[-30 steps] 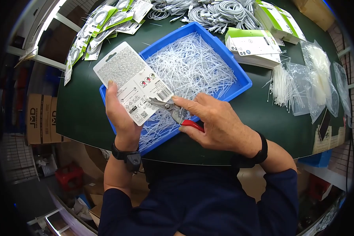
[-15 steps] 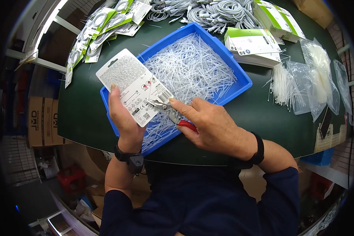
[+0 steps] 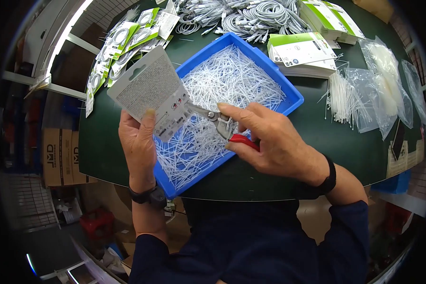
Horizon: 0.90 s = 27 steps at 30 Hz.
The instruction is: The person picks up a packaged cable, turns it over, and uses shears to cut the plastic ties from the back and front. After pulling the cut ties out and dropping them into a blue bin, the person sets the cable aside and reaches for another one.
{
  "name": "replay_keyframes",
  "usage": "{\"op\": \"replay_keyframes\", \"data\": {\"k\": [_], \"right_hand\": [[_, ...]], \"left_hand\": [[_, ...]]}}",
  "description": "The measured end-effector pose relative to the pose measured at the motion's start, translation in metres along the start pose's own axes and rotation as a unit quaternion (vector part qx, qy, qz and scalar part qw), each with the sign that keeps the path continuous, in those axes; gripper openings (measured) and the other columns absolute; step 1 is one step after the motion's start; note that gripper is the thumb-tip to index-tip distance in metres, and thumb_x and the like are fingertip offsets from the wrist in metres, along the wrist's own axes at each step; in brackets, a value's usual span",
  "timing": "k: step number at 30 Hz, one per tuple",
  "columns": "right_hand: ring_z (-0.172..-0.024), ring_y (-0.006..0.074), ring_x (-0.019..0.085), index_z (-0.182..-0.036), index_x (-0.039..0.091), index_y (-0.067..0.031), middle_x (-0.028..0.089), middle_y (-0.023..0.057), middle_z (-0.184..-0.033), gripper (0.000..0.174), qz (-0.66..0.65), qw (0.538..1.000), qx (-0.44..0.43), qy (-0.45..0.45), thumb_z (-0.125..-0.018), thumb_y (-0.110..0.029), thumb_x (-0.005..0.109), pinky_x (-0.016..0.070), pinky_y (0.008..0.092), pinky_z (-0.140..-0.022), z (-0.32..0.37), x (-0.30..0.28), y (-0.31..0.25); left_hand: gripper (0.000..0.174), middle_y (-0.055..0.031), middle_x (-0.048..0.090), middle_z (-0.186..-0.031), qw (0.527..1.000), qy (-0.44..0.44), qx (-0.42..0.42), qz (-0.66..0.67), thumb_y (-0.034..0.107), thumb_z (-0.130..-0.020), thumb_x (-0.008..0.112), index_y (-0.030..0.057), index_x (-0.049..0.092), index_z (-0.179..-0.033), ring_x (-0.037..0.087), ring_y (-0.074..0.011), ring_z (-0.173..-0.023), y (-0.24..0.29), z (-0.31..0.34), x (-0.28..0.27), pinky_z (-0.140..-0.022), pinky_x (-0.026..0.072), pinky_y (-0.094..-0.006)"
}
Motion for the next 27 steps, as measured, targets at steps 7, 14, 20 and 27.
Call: {"op": "replay_keyframes", "data": {"k": [7, 14, 20, 27], "right_hand": [[-0.075, 0.0131, 0.056, -0.149, 0.059, -0.0063, 0.064, 0.0061, -0.097, 0.070, -0.045, 0.981, -0.104, 0.159, -0.083, -0.004, 0.082, 0.0491, 0.0273, -0.067, -0.033, -0.022, -0.012], [-0.089, 0.0158, 0.063, -0.152, 0.056, -0.0036, 0.068, 0.0093, -0.114, 0.076, -0.096, 0.989, -0.091, 0.065, -0.080, -0.002, 0.081, 0.0525, 0.0344, -0.075, -0.058, -0.014, -0.032], [-0.086, 0.0227, 0.065, -0.152, 0.057, -0.0086, 0.067, 0.0111, -0.105, 0.076, -0.066, 0.992, -0.075, -0.080, -0.081, -0.008, 0.085, 0.0529, 0.0376, -0.073, -0.051, 0.017, -0.028], [-0.082, 0.0298, 0.063, -0.149, 0.059, -0.0108, 0.061, 0.0120, -0.095, 0.076, 0.021, 0.986, -0.094, -0.136, -0.080, -0.017, 0.089, 0.0528, 0.0397, -0.071, -0.043, 0.031, -0.028]], "left_hand": [[0.026, -0.0099, 0.072, -0.118, 0.973, -0.016, 0.148, -0.176, 0.004, -0.104, 0.066, -0.0020, 0.064, -0.129, 0.066, -0.0143, -0.109, 0.031, -0.014, -0.026, -0.095, 0.0529, -0.0298], [0.033, -0.0044, 0.063, -0.088, 0.984, 0.120, 0.069, 0.115, 0.030, -0.113, 0.050, 0.0021, 0.065, -0.103, 0.058, -0.0154, -0.086, 0.016, -0.034, -0.038, -0.082, 0.0521, -0.0345], [0.060, -0.0010, 0.041, -0.067, 0.884, -0.081, -0.061, 0.456, 0.047, -0.118, 0.020, 0.0113, 0.050, -0.079, 0.041, -0.0190, -0.070, -0.001, -0.032, -0.028, -0.077, 0.0441, -0.0376], [0.064, -0.0007, 0.042, -0.067, 0.858, -0.179, -0.073, 0.476, 0.047, -0.118, 0.016, 0.0122, 0.051, -0.078, 0.041, -0.0186, -0.071, -0.012, -0.038, -0.018, -0.081, 0.0442, -0.0382]]}}
Point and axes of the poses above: each hand's wrist, its own z-axis away from the middle knuckle, its own x-axis out of the palm, y = z × x, the point moved 3 cm from there along -z, towards the middle knuckle
